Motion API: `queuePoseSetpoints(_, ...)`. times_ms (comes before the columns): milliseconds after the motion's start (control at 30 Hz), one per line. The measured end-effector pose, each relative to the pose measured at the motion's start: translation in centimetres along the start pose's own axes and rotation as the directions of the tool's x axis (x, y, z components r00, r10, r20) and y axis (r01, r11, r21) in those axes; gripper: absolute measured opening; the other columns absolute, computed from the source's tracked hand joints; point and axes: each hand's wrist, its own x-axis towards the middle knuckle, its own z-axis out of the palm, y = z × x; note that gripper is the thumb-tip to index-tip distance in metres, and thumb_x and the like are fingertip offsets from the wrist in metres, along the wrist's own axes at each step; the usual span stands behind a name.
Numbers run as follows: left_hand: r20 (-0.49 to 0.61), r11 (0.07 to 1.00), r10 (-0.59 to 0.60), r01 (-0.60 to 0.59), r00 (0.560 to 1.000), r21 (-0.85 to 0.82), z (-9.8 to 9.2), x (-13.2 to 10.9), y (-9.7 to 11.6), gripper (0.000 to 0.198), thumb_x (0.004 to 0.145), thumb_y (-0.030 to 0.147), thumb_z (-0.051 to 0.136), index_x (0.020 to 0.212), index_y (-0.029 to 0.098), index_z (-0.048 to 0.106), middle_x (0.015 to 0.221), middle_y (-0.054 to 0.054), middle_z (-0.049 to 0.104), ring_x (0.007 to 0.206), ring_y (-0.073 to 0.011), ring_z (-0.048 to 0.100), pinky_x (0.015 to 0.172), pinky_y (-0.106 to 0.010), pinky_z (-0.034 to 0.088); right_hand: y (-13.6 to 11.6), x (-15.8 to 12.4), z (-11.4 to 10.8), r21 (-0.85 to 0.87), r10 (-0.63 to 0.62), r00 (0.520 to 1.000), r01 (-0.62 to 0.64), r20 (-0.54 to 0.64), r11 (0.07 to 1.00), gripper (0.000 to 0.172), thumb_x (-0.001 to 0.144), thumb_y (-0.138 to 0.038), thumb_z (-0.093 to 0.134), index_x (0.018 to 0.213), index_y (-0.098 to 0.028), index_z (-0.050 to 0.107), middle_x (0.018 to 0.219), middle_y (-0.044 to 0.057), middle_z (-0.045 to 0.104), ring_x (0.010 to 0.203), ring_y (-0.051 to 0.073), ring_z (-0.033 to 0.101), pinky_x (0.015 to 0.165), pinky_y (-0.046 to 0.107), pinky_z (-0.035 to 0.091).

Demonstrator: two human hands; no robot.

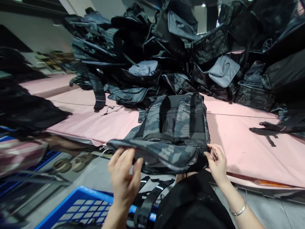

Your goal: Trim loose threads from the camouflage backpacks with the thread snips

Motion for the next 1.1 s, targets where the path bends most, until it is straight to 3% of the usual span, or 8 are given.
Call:
queuePoseSetpoints(100, 0.134, 0.997, -0.005, 0.016, 0.991, -0.081, 1.4, 3.5, -2.0, 0.045, 0.088, 0.021, 0.045, 0.132, 0.024, 0.044, 0.126, -0.010, 0.056, 0.128, -0.0237, 0.038, 0.106, -0.044, 0.031, -2.1, -0.1, 0.6, 0.004, -0.147, 0.986, 0.147, 0.080, 0.989, 0.033, 0.078, -0.030, 0.064, 0.109, -0.021, 0.060, 0.107, 0.010, 0.057, 0.088, 0.020, 0.059, 0.068, 0.030, 0.051)
queuePoseSetpoints(200, 0.254, 0.951, -0.140, 0.201, 0.957, -0.236, 2.1, 4.6, -3.1, 0.045, 0.088, 0.029, 0.044, 0.133, 0.025, 0.044, 0.136, -0.007, 0.049, 0.128, -0.0216, 0.039, 0.109, -0.040, 0.029, -4.0, 0.9, 2.1, 0.039, -0.233, 0.966, 0.230, 0.114, 0.972, 0.032, 0.078, -0.028, 0.063, 0.109, -0.021, 0.061, 0.106, 0.010, 0.061, 0.098, 0.023, 0.059, 0.082, 0.034, 0.050)
queuePoseSetpoints(300, 0.293, 0.760, -0.375, 0.472, 0.880, -0.447, 2.0, 4.6, -3.9, 0.043, 0.084, 0.036, 0.052, 0.125, 0.025, 0.053, 0.134, -0.004, 0.052, 0.128, -0.0205, 0.040, 0.112, -0.036, 0.024, -4.6, 2.8, 3.6, 0.026, -0.088, 0.995, 0.087, 0.050, 0.996, 0.017, 0.082, -0.030, 0.056, 0.092, -0.020, 0.065, 0.086, 0.006, 0.066, 0.078, 0.020, 0.062, 0.074, 0.032, 0.049)
queuePoseSetpoints(400, 0.323, 0.498, -0.555, 0.618, 0.766, -0.609, 1.7, 4.2, -4.1, 0.045, 0.077, 0.038, 0.062, 0.120, 0.024, 0.058, 0.134, -0.003, 0.052, 0.129, -0.0207, 0.039, 0.112, -0.034, 0.024, -4.4, 4.6, 4.0, 0.058, 0.133, 0.989, -0.136, 0.060, 0.989, 0.022, 0.080, -0.037, 0.055, 0.071, -0.018, 0.061, 0.062, 0.001, 0.058, 0.059, 0.016, 0.053, 0.059, 0.027, 0.043)
queuePoseSetpoints(467, 0.361, 0.386, -0.597, 0.651, 0.717, -0.653, 1.6, 3.9, -4.0, 0.048, 0.073, 0.038, 0.067, 0.118, 0.024, 0.059, 0.135, -0.003, 0.050, 0.130, -0.0211, 0.038, 0.112, -0.034, 0.024, -4.3, 5.4, 3.8, 0.118, 0.211, 0.973, -0.222, 0.099, 0.968, 0.025, 0.076, -0.037, 0.055, 0.061, -0.018, 0.053, 0.054, -0.002, 0.048, 0.054, 0.013, 0.044, 0.054, 0.024, 0.036)
queuePoseSetpoints(567, 0.387, 0.310, -0.623, 0.669, 0.680, -0.676, 1.6, 3.7, -3.4, 0.048, 0.070, 0.037, 0.070, 0.115, 0.025, 0.061, 0.135, -0.002, 0.051, 0.131, -0.0207, 0.037, 0.113, -0.035, 0.022, -4.5, 6.1, 3.3, 0.190, 0.254, 0.960, -0.273, 0.121, 0.943, 0.026, 0.072, -0.037, 0.055, 0.055, -0.018, 0.047, 0.053, -0.003, 0.041, 0.054, 0.012, 0.038, 0.052, 0.023, 0.031)
queuePoseSetpoints(800, 0.371, 0.272, -0.628, 0.640, 0.684, -0.719, 1.1, 3.5, -2.7, 0.041, 0.069, 0.032, 0.071, 0.108, 0.028, 0.065, 0.128, 0.001, 0.057, 0.129, -0.0228, 0.039, 0.114, -0.042, 0.022, -4.7, 6.4, 3.0, 0.233, 0.285, 0.948, -0.311, 0.139, 0.921, 0.025, 0.068, -0.037, 0.052, 0.054, -0.019, 0.043, 0.055, -0.004, 0.038, 0.054, 0.011, 0.035, 0.053, 0.023, 0.030)
queuePoseSetpoints(1100, 0.365, 0.205, -0.712, 0.675, 0.600, -0.709, 0.7, 2.4, -2.5, 0.037, 0.068, 0.027, 0.070, 0.105, 0.027, 0.066, 0.122, 0.001, 0.061, 0.128, -0.0230, 0.040, 0.115, -0.042, 0.020, -4.0, 6.9, 2.5, 0.264, 0.267, 0.938, -0.321, 0.222, 0.909, 0.029, 0.066, -0.040, 0.054, 0.051, -0.019, 0.041, 0.054, -0.004, 0.036, 0.054, 0.010, 0.033, 0.052, 0.023, 0.029)
